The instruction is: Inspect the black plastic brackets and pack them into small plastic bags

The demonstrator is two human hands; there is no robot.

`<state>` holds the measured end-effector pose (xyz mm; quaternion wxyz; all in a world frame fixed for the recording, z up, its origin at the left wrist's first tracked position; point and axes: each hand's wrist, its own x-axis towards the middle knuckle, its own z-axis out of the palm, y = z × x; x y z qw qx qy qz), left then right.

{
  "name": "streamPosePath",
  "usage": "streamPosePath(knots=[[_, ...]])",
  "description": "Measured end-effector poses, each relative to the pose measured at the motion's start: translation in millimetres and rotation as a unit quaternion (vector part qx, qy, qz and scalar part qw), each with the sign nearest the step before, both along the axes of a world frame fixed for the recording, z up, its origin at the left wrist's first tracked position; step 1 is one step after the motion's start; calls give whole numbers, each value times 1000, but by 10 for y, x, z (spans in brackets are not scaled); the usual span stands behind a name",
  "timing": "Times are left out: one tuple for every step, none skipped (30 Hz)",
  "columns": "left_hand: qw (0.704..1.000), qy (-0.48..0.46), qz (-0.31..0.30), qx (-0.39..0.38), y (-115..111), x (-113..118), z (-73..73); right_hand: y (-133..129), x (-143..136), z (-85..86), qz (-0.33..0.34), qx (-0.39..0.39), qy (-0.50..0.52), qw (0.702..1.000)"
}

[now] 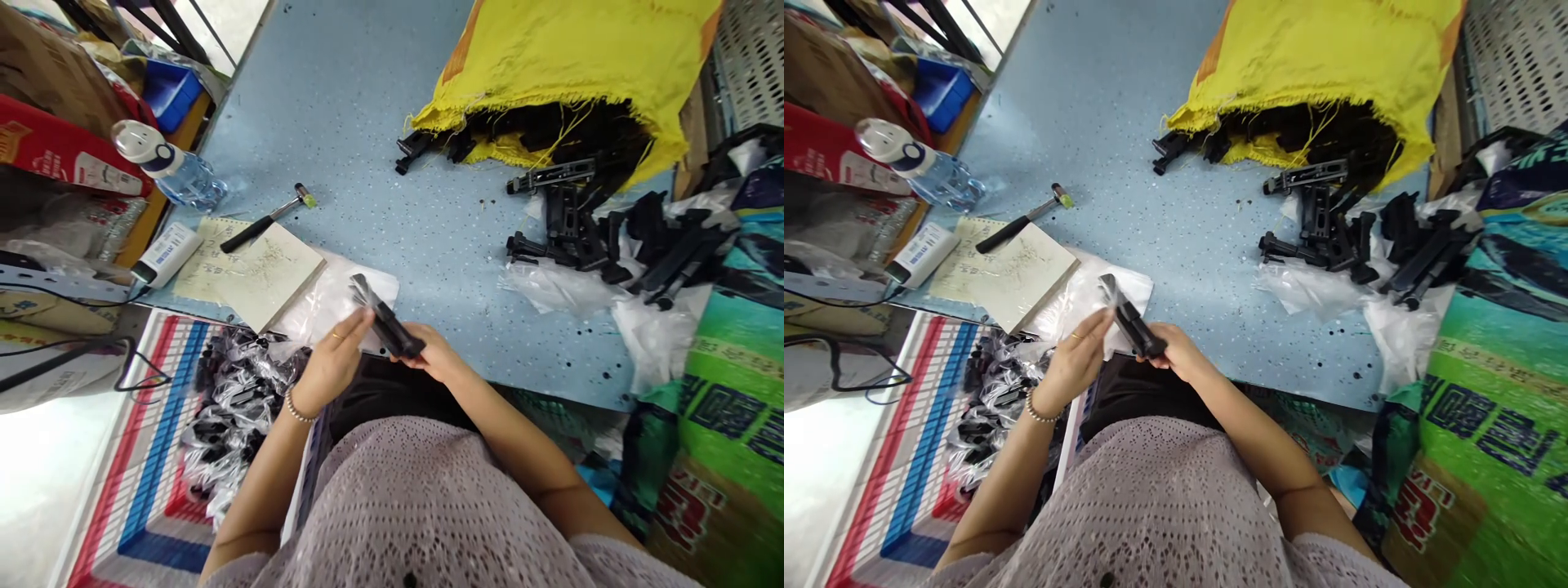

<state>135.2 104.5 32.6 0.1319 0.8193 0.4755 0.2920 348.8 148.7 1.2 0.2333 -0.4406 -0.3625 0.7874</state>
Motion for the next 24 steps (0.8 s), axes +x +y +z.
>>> streamPosePath(knots=[[1000,-5,-27,-11,-11,59,-11,-23,-22,68,-19,71,-62,995],[998,-9,-51,-22,-14,104,-20,-48,-39,132,-35,135,-117,983],[997,-12,-67,-31,-10,130,-25,-75,-51,182,-43,174,-150,972],[997,-16,-72,-33,-1,133,-23,-98,-58,216,-45,179,-152,971],[997,-22,-66,-30,10,114,-14,-115,-60,230,-39,150,-122,980],[998,-29,-52,-22,21,80,2,-124,-58,225,-26,97,-66,993],[999,-39,-33,-8,29,38,22,-124,-53,207,-8,35,5,999],[999,-48,-15,8,30,-1,43,-116,-49,179,9,-23,71,997],[998,-55,-7,19,22,-30,63,-103,-48,149,23,-64,118,991],[998,-63,-10,24,6,-41,78,-88,-50,123,32,-80,137,987],[997,-69,-25,22,-18,-31,84,-76,-56,105,36,-78,134,987],[996,-74,-47,15,-47,-1,80,-70,-65,99,30,-67,119,990],[995,-76,-70,3,-76,45,67,-73,-76,107,14,-41,91,995],[993,-76,-87,-10,-102,102,46,-87,-88,128,-10,2,48,999],[992,-75,-95,-22,-122,161,25,-111,-98,163,-38,57,-10,998],[992,-72,-95,-31,-136,217,11,-144,-105,209,-58,118,-76,988],[993,-68,-87,-34,-147,260,13,-182,-109,264,-62,179,-141,972],[995,-65,-74,-27,-161,283,41,-221,-110,324,-47,233,-193,952],[996,-64,-59,-16,-184,280,102,-256,-109,386,-15,271,-213,939],[997,-65,-42,-9,-223,242,199,-284,-105,443,30,287,-192,938],[997,-68,-24,-11,-284,164,327,-302,-101,492,81,289,-140,943],[997,-77,-1,-23,-369,41,475,-309,-95,528,131,284,-74,947],[995,-85,30,-53,-477,-129,625,-306,-90,545,169,272,-12,947],[989,-89,66,-98,-607,-342,757,-294,-83,542,190,260,32,946]])
